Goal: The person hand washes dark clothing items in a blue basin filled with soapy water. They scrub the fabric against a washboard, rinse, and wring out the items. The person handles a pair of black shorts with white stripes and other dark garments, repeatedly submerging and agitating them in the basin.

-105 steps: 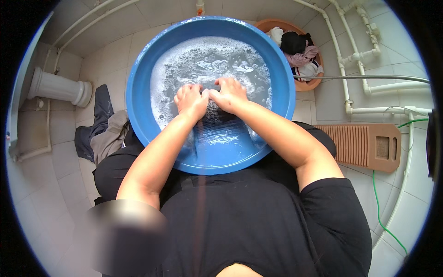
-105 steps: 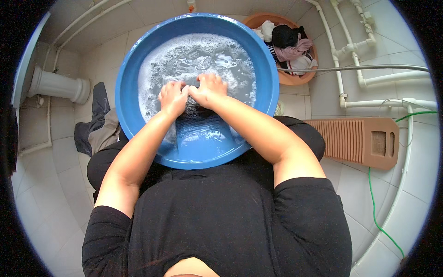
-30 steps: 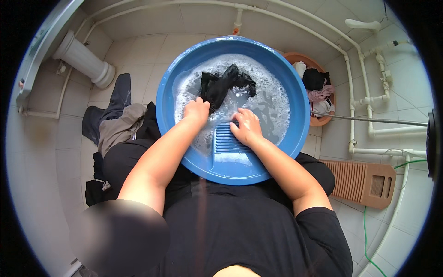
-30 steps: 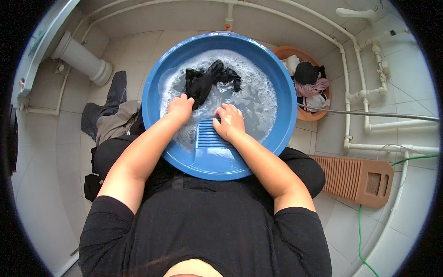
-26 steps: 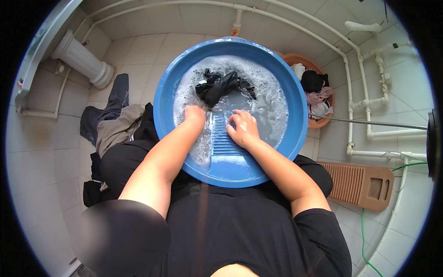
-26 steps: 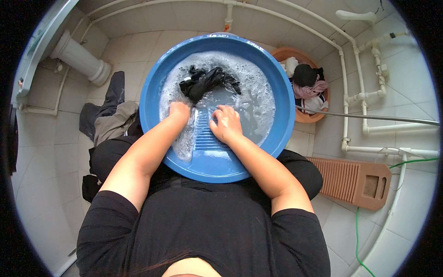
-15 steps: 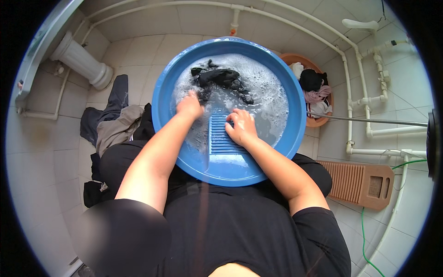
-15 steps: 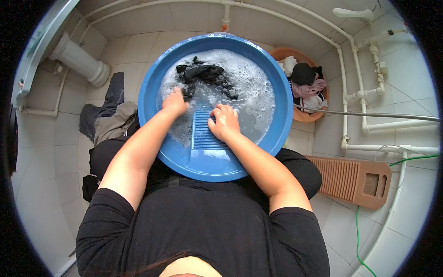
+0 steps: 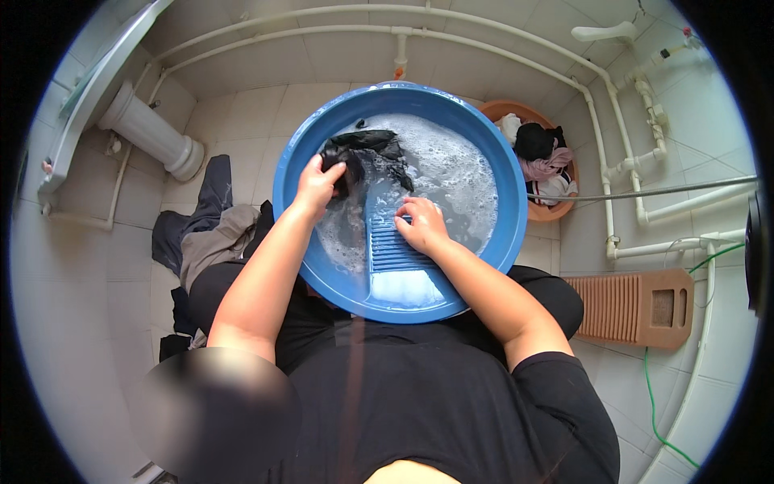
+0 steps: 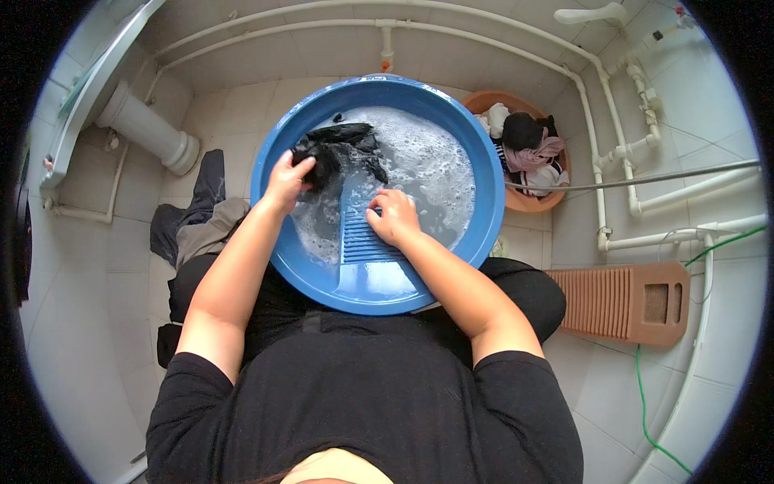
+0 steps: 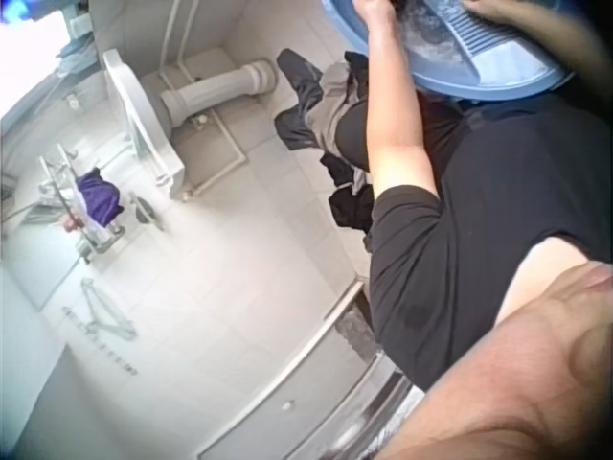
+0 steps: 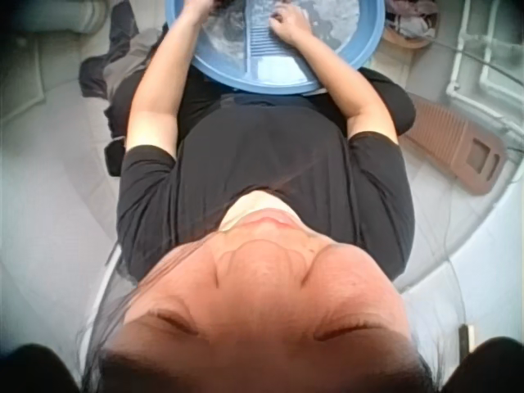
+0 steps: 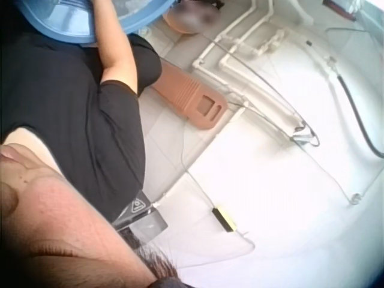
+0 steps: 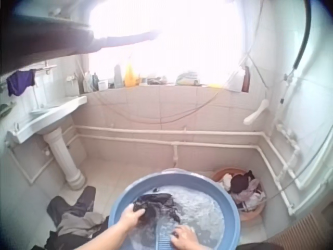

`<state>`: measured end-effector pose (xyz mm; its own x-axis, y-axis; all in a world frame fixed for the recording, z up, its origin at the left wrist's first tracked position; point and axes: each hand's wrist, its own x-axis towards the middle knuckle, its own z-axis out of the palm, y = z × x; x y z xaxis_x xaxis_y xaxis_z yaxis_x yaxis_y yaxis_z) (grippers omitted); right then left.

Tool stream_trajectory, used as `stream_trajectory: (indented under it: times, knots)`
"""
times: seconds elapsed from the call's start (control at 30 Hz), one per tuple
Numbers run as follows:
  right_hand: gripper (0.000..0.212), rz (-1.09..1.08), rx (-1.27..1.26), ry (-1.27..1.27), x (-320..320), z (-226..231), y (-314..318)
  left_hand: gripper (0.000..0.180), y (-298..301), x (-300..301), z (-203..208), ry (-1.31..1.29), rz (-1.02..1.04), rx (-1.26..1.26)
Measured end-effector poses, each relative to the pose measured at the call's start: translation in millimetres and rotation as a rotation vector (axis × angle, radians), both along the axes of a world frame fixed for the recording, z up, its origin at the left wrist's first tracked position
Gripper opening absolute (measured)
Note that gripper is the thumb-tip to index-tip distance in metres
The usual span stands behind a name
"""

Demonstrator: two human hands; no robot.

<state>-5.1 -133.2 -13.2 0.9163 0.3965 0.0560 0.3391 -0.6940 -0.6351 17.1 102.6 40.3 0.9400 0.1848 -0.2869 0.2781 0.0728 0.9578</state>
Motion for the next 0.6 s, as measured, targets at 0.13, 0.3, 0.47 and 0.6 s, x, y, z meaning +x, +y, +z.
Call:
stream_trajectory:
  times: [0.13, 0.3, 0.47, 0.6]
  knots:
    - [0.027, -0.201, 0.376, 0.382, 23.0, -14.6, -5.5, 0.024, -24.8, -15.8, 73.0, -0.4, -0.066, -0.411]
    - [0.062, -0.363, 1.041, 1.104, 49.0, 55.2, 10.0, 0.037, -44.8, -30.5, 100.2, -0.468, -0.333, -0.68]
    - [0.08, -0.125, 1.519, 1.57, 68.5, 80.8, 3.4, 0.046, -55.6, -39.1, 81.3, -0.284, -0.466, -0.965]
    - [0.044, -0.353, 1.521, 1.333, 66.8, 53.4, -0.6, 0.046, -59.8, -34.8, 75.8, -0.182, -0.427, -1.124]
